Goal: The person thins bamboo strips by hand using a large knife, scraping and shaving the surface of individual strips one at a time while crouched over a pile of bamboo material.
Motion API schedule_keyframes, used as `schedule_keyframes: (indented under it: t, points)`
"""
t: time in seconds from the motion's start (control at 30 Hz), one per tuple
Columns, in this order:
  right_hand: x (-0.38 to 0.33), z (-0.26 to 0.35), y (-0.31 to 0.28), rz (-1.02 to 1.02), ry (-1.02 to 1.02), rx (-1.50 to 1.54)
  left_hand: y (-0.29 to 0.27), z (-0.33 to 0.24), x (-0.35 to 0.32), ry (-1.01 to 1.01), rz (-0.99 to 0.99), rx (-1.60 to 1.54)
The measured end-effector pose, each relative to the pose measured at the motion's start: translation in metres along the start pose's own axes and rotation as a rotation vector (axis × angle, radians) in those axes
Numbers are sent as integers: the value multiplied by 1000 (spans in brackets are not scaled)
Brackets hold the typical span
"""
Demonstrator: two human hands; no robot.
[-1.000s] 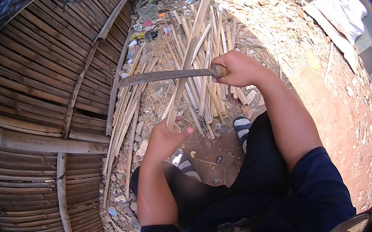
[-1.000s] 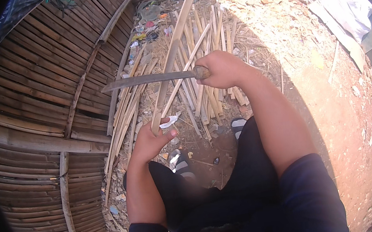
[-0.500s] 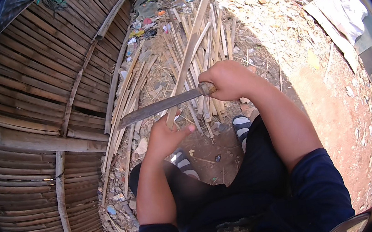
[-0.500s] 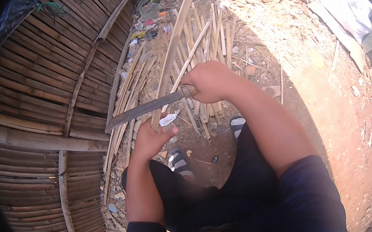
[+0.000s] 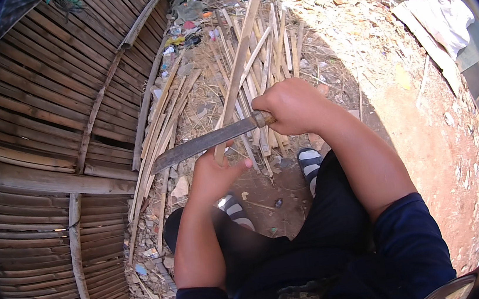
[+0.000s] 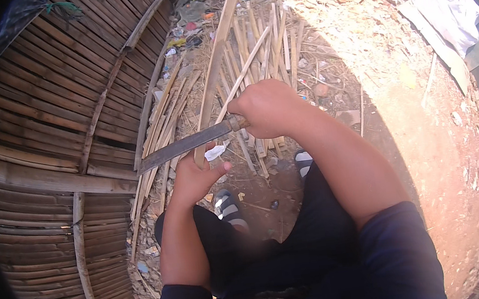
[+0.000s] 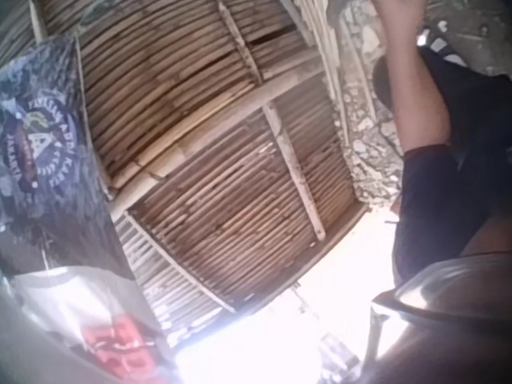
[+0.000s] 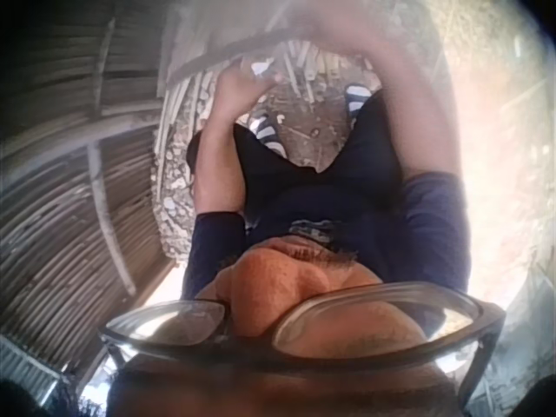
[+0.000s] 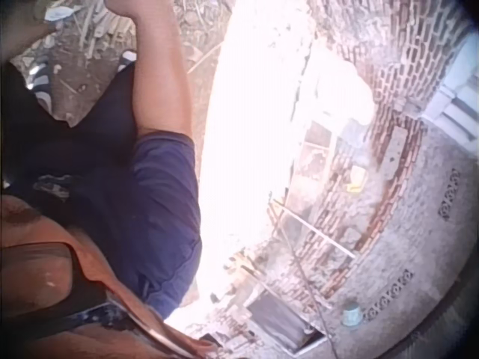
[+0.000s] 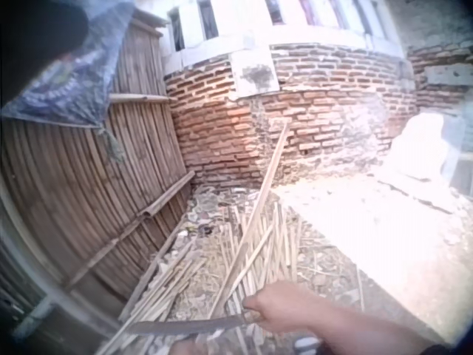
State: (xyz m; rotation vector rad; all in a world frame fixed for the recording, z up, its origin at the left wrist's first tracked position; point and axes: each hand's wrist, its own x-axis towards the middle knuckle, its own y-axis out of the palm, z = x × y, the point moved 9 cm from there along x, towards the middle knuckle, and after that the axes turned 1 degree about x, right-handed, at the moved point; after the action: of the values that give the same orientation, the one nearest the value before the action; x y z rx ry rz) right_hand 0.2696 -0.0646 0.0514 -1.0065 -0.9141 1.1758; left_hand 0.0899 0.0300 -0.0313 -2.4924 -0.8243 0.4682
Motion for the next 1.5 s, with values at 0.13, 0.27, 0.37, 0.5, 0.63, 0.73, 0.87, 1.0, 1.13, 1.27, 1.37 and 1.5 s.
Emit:
schedule_keyframes:
  t: [0.13,0.27,0.37,0.5,0.63,0.73,0.87,1.0,1.13,1.27,1.37,1.5]
  points:
    - [-6,-26,-5,17,-8,303,-7,-31,-3,78,-108,238]
    - [2,-29,4,69,73,238,-5,-20,5,39,-121,238]
    - [5,-12,7,57,48,105,-4,-13,5,32,-123,187]
    - [8,12,12,-77,-62,25,-3,-21,1,121,-136,172]
    - [17,-6,11,-57,-19,179,-3,-31,5,61,-134,212]
    - [13,-2,10,-93,-34,125,-1,-25,9,44,-116,199]
    - [15,19,20,27,-38,2,-1,-12,8,30,-62,203]
    - [16,5,19,28,5,46,-7,-27,8,88,-85,167]
    - [16,8,20,-52,-24,66,-4,-16,16,129,-136,181]
    - [14,30,28,-11,-78,6,-2,-7,11,-21,-16,189]
    - [18,14,22,58,-17,20,-7,-20,4,157,-127,47]
    - [16,3,21,-51,-10,15,0,-17,14,17,-47,68]
